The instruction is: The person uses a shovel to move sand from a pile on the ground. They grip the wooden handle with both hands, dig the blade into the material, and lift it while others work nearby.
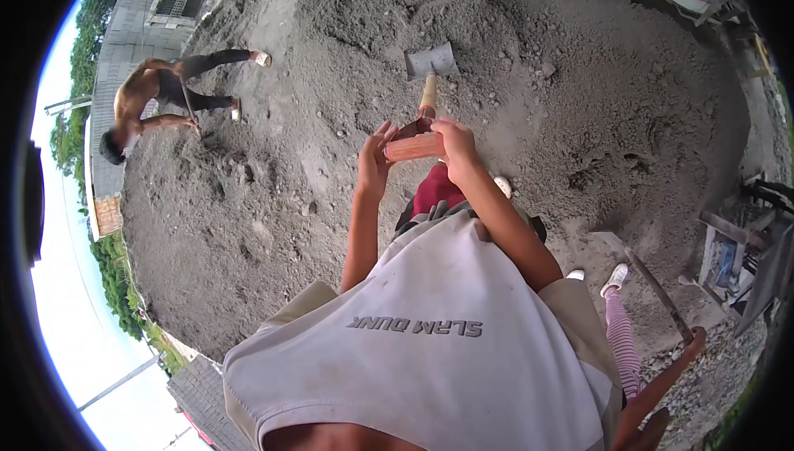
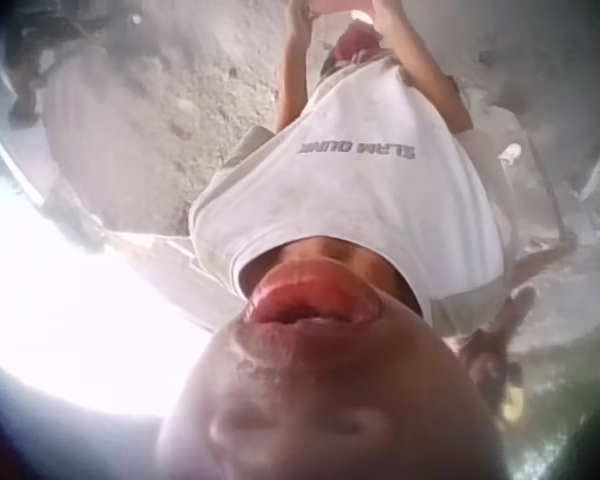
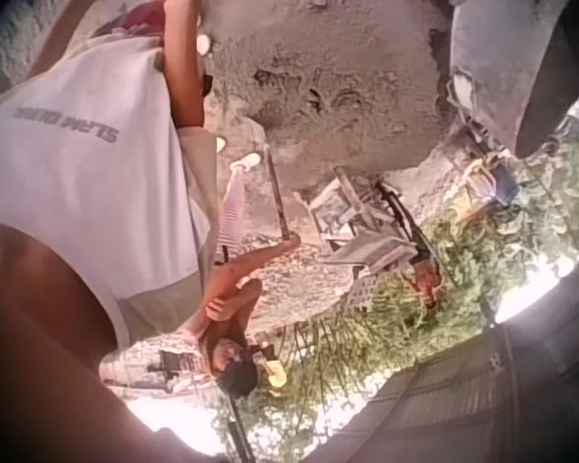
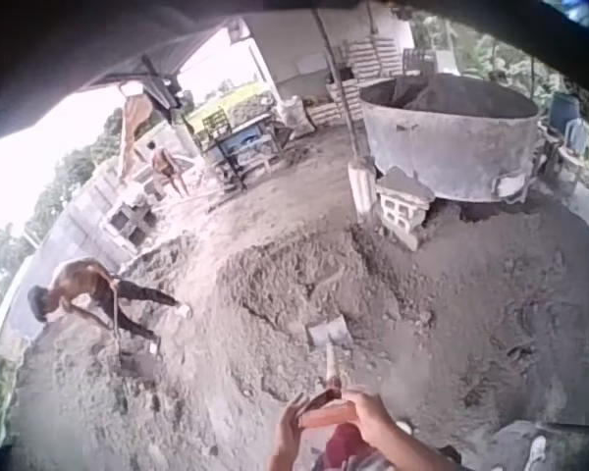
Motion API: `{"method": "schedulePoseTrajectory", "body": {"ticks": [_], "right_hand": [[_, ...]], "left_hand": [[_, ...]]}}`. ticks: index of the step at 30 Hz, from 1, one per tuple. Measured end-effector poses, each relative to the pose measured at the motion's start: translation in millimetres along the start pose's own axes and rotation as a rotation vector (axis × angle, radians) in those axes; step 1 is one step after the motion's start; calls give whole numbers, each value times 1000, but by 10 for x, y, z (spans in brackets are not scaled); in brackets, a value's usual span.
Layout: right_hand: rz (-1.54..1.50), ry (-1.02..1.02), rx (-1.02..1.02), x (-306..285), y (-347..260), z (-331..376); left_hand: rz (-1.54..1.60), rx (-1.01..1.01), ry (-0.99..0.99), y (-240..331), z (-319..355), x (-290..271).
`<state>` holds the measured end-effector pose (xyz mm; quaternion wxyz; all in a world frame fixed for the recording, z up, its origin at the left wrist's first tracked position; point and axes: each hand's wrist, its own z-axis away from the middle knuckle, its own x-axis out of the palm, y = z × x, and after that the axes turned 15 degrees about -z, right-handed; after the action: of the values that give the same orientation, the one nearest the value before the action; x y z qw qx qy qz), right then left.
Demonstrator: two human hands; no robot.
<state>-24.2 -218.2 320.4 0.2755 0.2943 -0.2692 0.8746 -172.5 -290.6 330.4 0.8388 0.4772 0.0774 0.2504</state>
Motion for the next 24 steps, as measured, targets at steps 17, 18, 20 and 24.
{"method": "schedulePoseTrajectory", "body": {"ticks": [17, 18, 20, 24], "right_hand": [[1722, -142, -726, 874, -293, 265], [1644, -350, -770, 904, -304, 317], [1700, -635, -717, 983, -250, 289], [1767, -854, -422, 1014, -74, 87]], "left_hand": [[-334, 695, 682, 507, -297, 257], [-307, 685, 709, 481, -299, 221], [-291, 666, 747, 462, -302, 205], [-280, 718, 794, 164, -277, 73]]}}
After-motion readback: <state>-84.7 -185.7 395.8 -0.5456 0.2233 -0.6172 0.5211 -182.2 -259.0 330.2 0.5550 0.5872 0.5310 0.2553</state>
